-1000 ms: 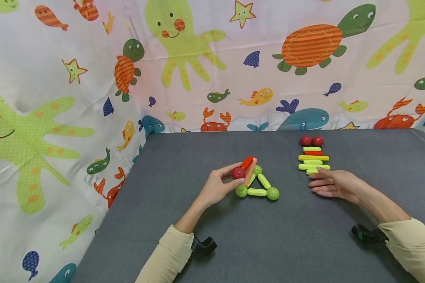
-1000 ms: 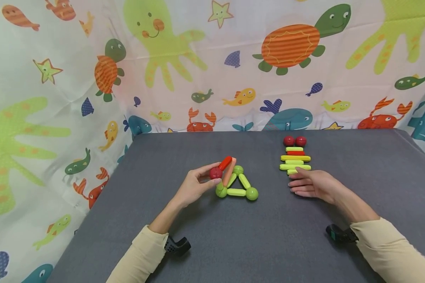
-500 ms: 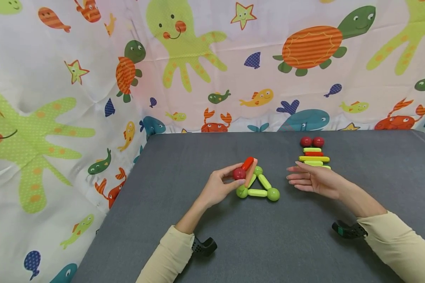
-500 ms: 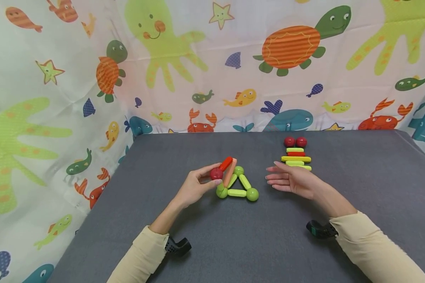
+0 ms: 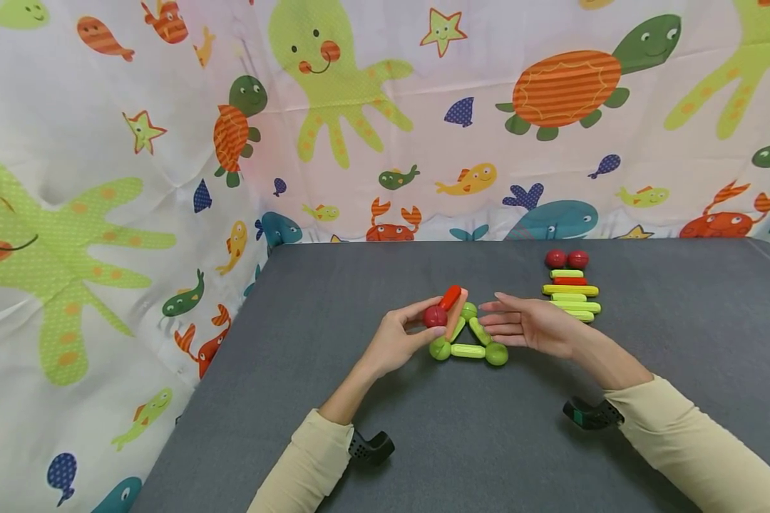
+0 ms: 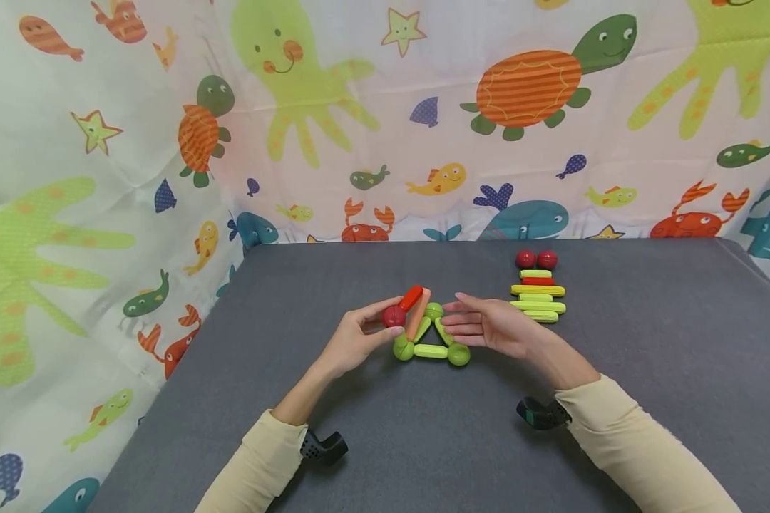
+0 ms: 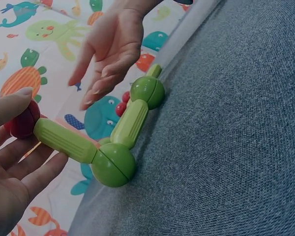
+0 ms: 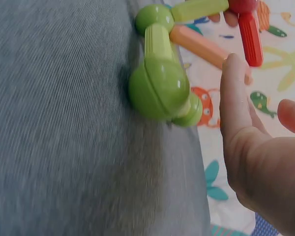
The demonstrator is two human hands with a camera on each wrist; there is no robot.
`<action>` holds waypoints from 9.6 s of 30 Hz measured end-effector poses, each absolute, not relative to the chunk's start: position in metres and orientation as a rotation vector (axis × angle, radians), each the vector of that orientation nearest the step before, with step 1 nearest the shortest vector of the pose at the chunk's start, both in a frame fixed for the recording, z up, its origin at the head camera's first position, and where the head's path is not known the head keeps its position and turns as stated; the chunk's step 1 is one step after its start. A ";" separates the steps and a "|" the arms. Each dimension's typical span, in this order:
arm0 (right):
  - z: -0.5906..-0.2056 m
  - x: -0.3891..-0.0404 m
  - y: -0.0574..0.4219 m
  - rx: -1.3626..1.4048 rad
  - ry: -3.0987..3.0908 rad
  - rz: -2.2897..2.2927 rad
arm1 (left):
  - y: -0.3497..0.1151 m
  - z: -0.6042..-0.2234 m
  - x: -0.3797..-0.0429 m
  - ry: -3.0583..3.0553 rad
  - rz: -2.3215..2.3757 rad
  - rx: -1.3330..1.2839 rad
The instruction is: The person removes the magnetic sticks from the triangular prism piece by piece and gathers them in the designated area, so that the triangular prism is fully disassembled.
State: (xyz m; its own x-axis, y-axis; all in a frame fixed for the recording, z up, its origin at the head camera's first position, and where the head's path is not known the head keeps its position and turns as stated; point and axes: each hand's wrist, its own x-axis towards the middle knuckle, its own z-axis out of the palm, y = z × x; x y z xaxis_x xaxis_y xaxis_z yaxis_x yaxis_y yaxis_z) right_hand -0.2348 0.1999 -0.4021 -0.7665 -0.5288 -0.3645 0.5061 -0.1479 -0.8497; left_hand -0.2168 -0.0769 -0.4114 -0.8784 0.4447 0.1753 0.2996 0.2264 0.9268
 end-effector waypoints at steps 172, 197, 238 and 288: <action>-0.431 -0.193 0.300 0.443 1.736 -2.239 | -0.067 -0.449 -0.221 2.681 1.493 0.730; -0.408 -0.203 0.253 0.244 1.594 -2.307 | -0.069 -0.449 -0.221 2.657 1.504 0.704; -0.388 -0.235 0.132 -0.291 1.529 -2.176 | -0.070 -0.447 -0.221 2.638 1.490 0.683; -0.390 -0.233 0.131 -0.343 1.695 -2.159 | -0.070 -0.446 -0.220 2.647 1.499 0.634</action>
